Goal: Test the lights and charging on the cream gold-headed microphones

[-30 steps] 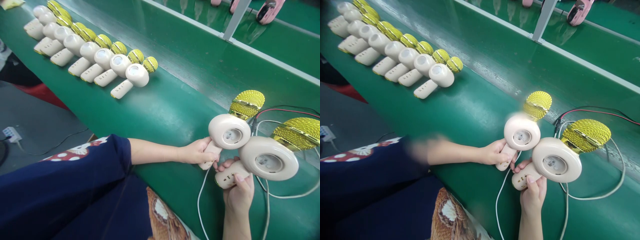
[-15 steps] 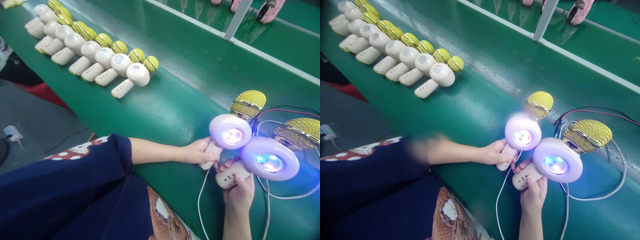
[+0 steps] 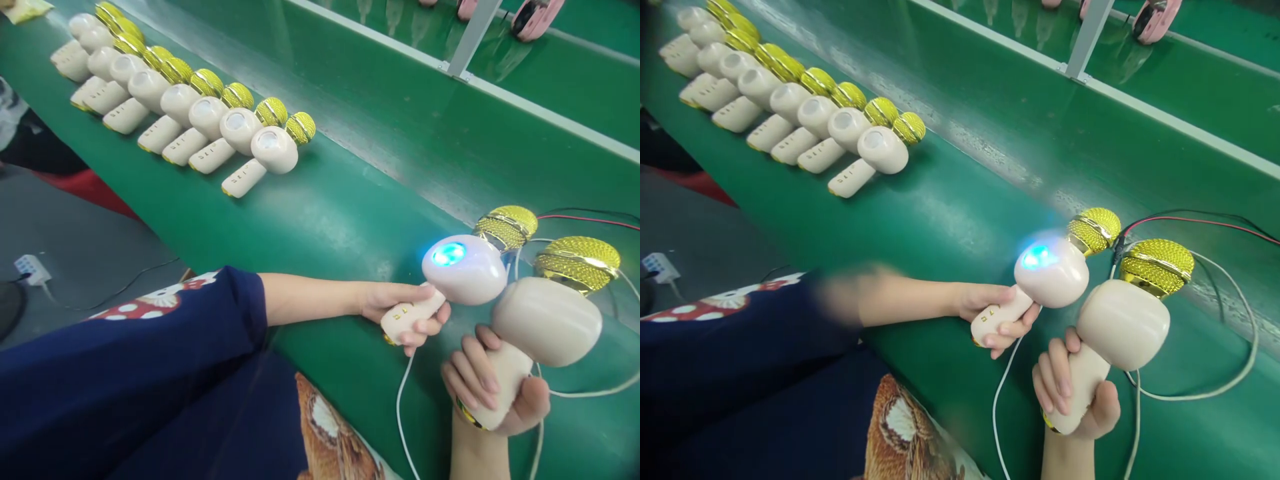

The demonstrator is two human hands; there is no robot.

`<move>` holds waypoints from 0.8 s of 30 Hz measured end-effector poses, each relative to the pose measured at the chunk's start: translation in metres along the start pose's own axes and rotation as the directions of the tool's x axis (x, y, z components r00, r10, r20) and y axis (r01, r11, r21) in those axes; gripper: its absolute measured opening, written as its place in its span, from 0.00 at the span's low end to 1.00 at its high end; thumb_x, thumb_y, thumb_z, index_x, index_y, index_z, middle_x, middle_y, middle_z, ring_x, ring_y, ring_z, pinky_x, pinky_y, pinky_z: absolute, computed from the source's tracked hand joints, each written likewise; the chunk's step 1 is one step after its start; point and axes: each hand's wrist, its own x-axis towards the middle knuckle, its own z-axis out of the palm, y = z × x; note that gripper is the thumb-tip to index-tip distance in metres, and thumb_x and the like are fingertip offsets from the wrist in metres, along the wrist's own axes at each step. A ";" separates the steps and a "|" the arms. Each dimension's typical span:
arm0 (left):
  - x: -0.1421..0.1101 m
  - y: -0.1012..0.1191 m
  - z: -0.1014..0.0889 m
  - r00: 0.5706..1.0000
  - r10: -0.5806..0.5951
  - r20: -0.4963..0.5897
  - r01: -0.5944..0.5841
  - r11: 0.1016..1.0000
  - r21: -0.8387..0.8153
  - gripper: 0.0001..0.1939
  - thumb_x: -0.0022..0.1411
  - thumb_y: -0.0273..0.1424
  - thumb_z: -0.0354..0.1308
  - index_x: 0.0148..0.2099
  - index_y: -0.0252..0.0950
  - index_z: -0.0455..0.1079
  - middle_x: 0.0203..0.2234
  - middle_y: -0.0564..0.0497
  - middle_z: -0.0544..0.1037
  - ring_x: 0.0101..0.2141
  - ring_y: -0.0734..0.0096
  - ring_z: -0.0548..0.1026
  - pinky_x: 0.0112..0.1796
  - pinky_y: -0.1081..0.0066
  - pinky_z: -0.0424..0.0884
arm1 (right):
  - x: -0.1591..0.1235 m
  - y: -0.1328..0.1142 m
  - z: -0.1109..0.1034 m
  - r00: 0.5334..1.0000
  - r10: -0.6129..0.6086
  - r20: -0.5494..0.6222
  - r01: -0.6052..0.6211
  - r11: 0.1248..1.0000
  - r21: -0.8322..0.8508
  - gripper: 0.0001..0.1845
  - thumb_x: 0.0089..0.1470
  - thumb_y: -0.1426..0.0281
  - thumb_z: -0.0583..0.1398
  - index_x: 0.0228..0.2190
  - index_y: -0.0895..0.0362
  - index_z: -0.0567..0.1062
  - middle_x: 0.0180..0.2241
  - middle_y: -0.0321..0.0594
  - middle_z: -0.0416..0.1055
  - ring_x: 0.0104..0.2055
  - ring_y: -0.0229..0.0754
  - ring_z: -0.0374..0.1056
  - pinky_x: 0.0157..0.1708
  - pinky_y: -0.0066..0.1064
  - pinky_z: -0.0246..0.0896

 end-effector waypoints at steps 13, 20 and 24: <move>0.006 -0.011 -0.015 0.978 -0.084 0.192 0.099 0.993 -0.069 0.36 0.44 0.56 0.65 0.45 0.35 0.64 0.39 0.43 0.78 0.36 0.57 0.79 0.34 0.60 0.76 | -0.004 -0.007 0.006 0.966 0.037 -0.255 -0.060 0.995 -0.083 0.30 0.40 0.45 0.65 0.38 0.54 0.74 0.20 0.28 0.56 0.14 0.28 0.35 0.07 0.24 0.43; 0.006 -0.013 -0.010 0.998 0.029 -0.061 -0.036 0.992 -0.123 0.27 0.55 0.54 0.58 0.43 0.36 0.66 0.29 0.50 0.78 0.29 0.67 0.78 0.32 0.65 0.76 | 0.000 -0.004 0.003 0.952 0.099 -0.288 -0.106 0.994 -0.010 0.35 0.42 0.42 0.61 0.40 0.57 0.76 0.24 0.34 0.61 0.17 0.31 0.47 0.13 0.24 0.54; 0.006 -0.013 -0.008 0.994 0.035 -0.105 -0.051 0.987 -0.153 0.25 0.57 0.54 0.56 0.42 0.37 0.66 0.26 0.53 0.75 0.29 0.68 0.77 0.34 0.65 0.75 | 0.001 -0.002 0.000 0.949 0.088 -0.303 -0.101 0.994 -0.027 0.34 0.43 0.42 0.60 0.40 0.57 0.76 0.25 0.36 0.61 0.19 0.32 0.52 0.15 0.25 0.58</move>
